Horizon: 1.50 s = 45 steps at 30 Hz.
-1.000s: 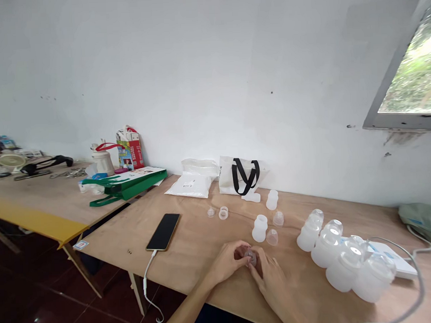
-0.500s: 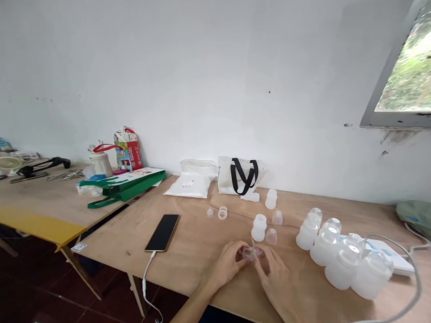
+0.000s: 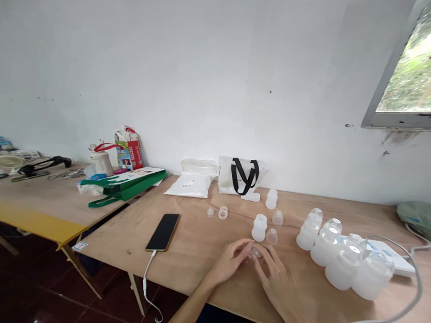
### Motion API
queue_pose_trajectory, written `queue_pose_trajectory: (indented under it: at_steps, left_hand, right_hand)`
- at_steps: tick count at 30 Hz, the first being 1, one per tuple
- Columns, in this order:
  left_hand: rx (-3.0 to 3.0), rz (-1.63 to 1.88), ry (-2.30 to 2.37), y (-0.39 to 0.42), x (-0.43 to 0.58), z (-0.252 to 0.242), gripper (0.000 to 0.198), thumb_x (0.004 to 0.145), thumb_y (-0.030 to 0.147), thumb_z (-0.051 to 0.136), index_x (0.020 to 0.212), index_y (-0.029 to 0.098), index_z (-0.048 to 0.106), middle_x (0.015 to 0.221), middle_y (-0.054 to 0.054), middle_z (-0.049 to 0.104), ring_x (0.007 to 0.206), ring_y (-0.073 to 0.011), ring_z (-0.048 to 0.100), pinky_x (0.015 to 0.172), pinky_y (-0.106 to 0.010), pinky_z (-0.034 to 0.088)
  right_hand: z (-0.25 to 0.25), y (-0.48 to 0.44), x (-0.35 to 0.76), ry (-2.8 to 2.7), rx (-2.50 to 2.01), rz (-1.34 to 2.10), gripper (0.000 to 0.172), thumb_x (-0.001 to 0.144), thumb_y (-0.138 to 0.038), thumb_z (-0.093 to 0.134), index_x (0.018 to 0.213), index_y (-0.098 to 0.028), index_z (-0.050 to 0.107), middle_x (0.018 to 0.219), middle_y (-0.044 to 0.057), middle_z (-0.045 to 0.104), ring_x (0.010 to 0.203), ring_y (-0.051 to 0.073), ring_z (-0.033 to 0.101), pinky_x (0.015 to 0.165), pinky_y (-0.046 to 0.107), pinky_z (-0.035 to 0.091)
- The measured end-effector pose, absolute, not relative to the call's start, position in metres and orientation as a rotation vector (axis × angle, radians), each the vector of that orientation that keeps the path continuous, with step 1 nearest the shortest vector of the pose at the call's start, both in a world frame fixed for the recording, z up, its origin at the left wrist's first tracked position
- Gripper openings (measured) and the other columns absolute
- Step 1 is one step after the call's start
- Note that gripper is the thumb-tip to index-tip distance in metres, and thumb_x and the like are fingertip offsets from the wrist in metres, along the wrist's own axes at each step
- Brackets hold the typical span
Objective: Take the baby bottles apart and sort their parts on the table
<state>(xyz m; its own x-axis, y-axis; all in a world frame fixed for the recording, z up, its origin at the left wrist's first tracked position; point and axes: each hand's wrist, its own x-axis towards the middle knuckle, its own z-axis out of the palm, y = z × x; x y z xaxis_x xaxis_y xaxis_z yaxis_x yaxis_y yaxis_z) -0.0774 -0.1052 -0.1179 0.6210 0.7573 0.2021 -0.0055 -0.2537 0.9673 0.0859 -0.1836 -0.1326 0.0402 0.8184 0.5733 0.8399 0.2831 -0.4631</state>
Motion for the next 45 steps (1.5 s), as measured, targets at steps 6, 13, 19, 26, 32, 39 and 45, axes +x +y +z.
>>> queue_pose_trajectory:
  at_steps: [6,13,19,26,32,39,45]
  left_hand:
    - [1.634,0.868,0.725,-0.099,-0.077,-0.125,0.055,0.097,0.063,0.052,0.120,0.016,0.070,0.101,-0.008,0.074,0.076,-0.0173,0.065,0.071,-0.028,0.051]
    - [1.676,0.836,0.678,-0.103,-0.078,-0.119,0.049,0.097,0.057,0.056,0.126,0.021,0.070,0.115,-0.008,0.074,0.090,-0.0203,0.067,0.083,-0.031,0.053]
    - [1.692,0.827,0.676,-0.103,-0.079,-0.119,0.048,0.096,0.054,0.060,0.132,0.022,0.068,0.116,-0.009,0.075,0.104,-0.0255,0.068,0.093,-0.036,0.052]
    - [1.659,0.879,0.680,-0.104,-0.078,-0.117,0.050,0.096,0.056,0.058,0.128,0.019,0.069,0.117,-0.010,0.074,0.097,-0.0234,0.069,0.084,-0.032,0.053]
    - [1.677,0.849,0.638,-0.107,-0.078,-0.114,0.050,0.098,0.056,0.055,0.128,0.020,0.070,0.109,-0.008,0.075,0.072,-0.0154,0.064,0.077,-0.029,0.052]
    - [1.745,0.755,0.547,-0.115,-0.081,-0.106,0.045,0.101,0.051,0.053,0.128,0.020,0.069,0.110,-0.008,0.075,0.080,-0.0165,0.066,0.082,-0.029,0.052]
    - [1.872,0.663,0.570,-0.118,-0.083,-0.101,0.050,0.096,0.048,0.061,0.136,0.019,0.065,0.101,-0.008,0.077,0.079,-0.0179,0.067,0.077,-0.026,0.051]
  right_hand:
    - [-0.139,-0.182,0.087,-1.714,-1.500,0.059,0.035,0.106,-0.037,0.037,0.129,-0.034,0.064,0.114,0.005,0.069,0.086,0.020,0.073,0.073,0.030,0.063]
    - [-0.140,-0.178,0.086,-1.715,-1.387,0.117,0.035,0.106,-0.045,0.038,0.121,-0.031,0.066,0.105,0.004,0.069,0.072,0.017,0.072,0.065,0.027,0.063]
    - [-0.144,-0.175,0.085,-1.559,-1.355,0.238,0.030,0.099,-0.055,0.053,0.106,-0.028,0.062,0.089,0.002,0.072,0.076,0.022,0.072,0.071,0.033,0.064]
    - [-0.144,-0.176,0.087,-1.591,-1.320,0.302,0.024,0.102,-0.045,0.053,0.116,-0.028,0.061,0.116,0.005,0.068,0.093,0.020,0.073,0.085,0.033,0.061]
    - [-0.146,-0.176,0.089,-1.577,-1.368,0.116,0.022,0.104,-0.040,0.044,0.106,-0.026,0.061,0.114,0.006,0.067,0.082,0.018,0.070,0.077,0.033,0.058]
    - [-0.142,-0.179,0.091,-1.538,-1.688,0.325,0.029,0.101,-0.053,0.045,0.113,-0.029,0.057,0.088,-0.001,0.073,0.075,0.022,0.071,0.065,0.032,0.053]
    - [-0.143,-0.176,0.092,-1.527,-1.697,0.434,0.028,0.097,-0.050,0.042,0.110,-0.029,0.055,0.096,0.000,0.075,0.076,0.022,0.069,0.069,0.034,0.050]
